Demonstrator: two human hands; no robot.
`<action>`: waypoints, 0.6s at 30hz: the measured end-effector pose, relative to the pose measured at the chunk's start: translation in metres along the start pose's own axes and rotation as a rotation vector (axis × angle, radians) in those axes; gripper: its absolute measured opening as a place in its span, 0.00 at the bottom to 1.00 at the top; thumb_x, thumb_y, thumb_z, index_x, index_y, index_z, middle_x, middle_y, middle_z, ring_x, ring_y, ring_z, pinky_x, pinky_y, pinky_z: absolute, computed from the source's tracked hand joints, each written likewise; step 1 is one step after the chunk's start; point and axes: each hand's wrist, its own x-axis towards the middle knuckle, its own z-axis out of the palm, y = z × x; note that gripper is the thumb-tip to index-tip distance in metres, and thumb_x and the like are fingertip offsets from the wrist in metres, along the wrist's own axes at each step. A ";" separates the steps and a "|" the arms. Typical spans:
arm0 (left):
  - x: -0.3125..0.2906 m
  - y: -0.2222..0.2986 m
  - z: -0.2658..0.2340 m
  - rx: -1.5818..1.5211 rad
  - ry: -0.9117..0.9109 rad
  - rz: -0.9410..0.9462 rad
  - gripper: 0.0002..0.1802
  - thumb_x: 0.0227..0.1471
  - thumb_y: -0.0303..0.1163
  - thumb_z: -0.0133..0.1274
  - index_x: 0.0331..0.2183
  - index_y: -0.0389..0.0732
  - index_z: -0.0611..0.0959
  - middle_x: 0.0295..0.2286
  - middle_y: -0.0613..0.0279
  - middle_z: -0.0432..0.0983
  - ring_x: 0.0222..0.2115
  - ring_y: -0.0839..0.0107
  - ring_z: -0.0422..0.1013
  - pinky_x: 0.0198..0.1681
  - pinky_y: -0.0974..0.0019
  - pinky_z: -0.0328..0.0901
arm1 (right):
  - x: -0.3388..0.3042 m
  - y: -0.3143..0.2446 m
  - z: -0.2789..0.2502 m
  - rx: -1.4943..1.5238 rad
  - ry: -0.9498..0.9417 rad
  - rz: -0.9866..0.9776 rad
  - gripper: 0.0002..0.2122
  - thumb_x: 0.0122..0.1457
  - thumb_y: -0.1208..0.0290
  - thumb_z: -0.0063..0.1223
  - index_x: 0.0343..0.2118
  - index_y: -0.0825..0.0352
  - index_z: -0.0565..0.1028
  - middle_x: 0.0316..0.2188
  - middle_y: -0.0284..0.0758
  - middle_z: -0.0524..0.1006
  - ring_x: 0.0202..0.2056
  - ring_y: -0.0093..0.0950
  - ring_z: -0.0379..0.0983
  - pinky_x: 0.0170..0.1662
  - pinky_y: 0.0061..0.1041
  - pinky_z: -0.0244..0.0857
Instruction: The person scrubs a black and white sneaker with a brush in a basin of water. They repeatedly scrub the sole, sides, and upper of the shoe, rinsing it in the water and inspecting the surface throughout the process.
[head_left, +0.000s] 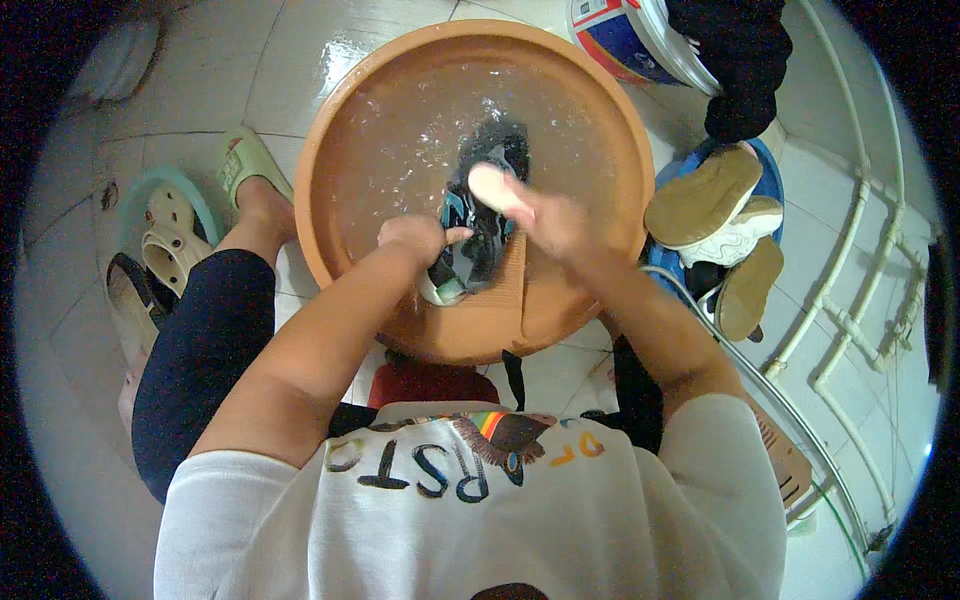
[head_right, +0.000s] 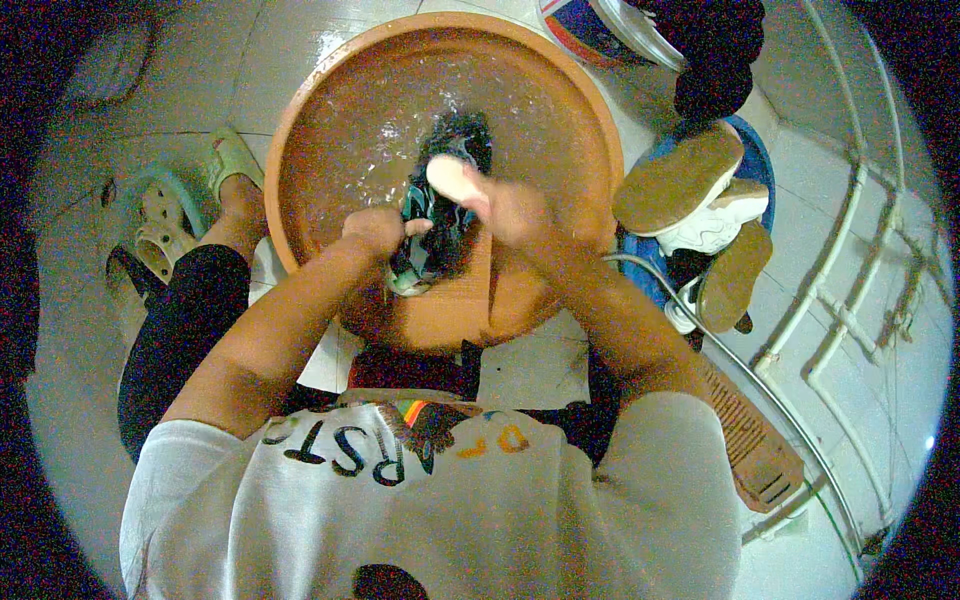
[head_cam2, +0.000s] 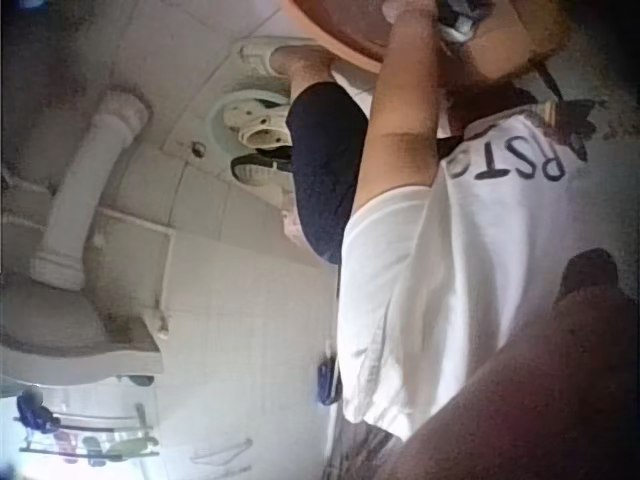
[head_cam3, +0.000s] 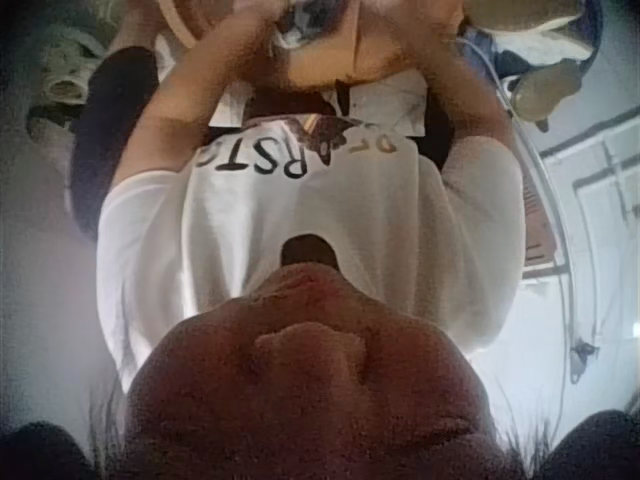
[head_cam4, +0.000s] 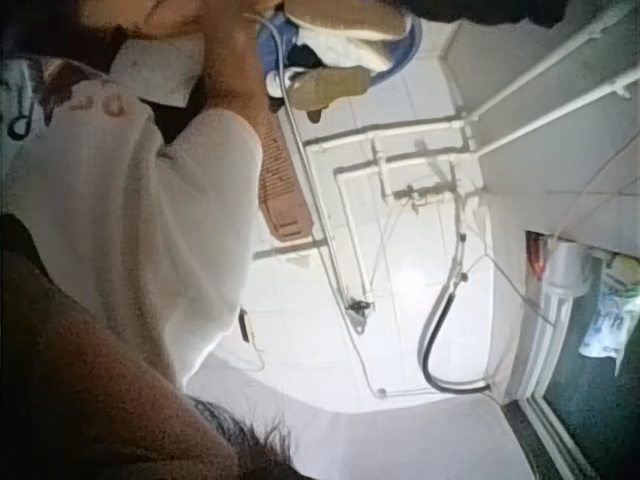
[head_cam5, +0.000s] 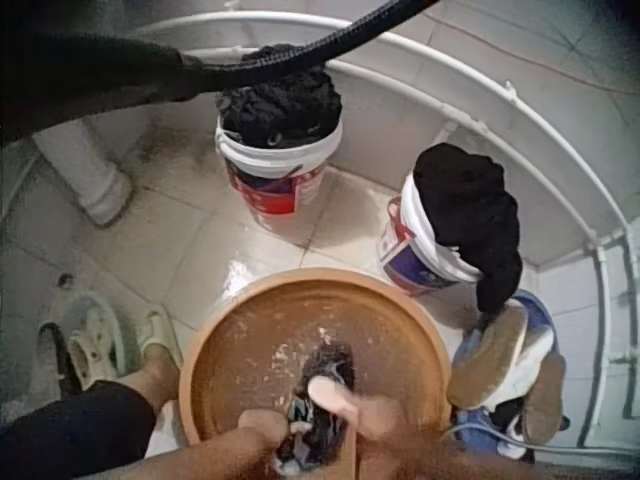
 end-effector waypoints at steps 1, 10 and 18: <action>0.000 0.002 0.000 -0.006 -0.012 0.006 0.38 0.42 0.68 0.39 0.35 0.43 0.80 0.36 0.56 0.75 0.40 0.60 0.70 0.43 0.59 0.62 | 0.025 0.013 0.010 -0.065 0.114 0.056 0.21 0.55 0.51 0.40 0.53 0.43 0.61 0.31 0.41 0.75 0.33 0.41 0.73 0.36 0.39 0.65; 0.002 0.003 0.002 -0.052 0.004 -0.062 0.36 0.43 0.66 0.40 0.35 0.43 0.80 0.34 0.57 0.76 0.39 0.59 0.71 0.43 0.58 0.62 | 0.014 0.001 0.033 0.226 0.148 -0.008 0.21 0.57 0.52 0.39 0.54 0.44 0.59 0.32 0.46 0.74 0.33 0.45 0.71 0.38 0.37 0.65; -0.004 0.008 -0.007 -0.051 0.011 0.023 0.36 0.46 0.65 0.37 0.35 0.40 0.79 0.36 0.53 0.74 0.40 0.57 0.70 0.42 0.57 0.62 | 0.077 0.020 0.020 -0.002 0.275 0.084 0.19 0.54 0.49 0.41 0.46 0.51 0.69 0.30 0.43 0.75 0.32 0.42 0.72 0.34 0.39 0.65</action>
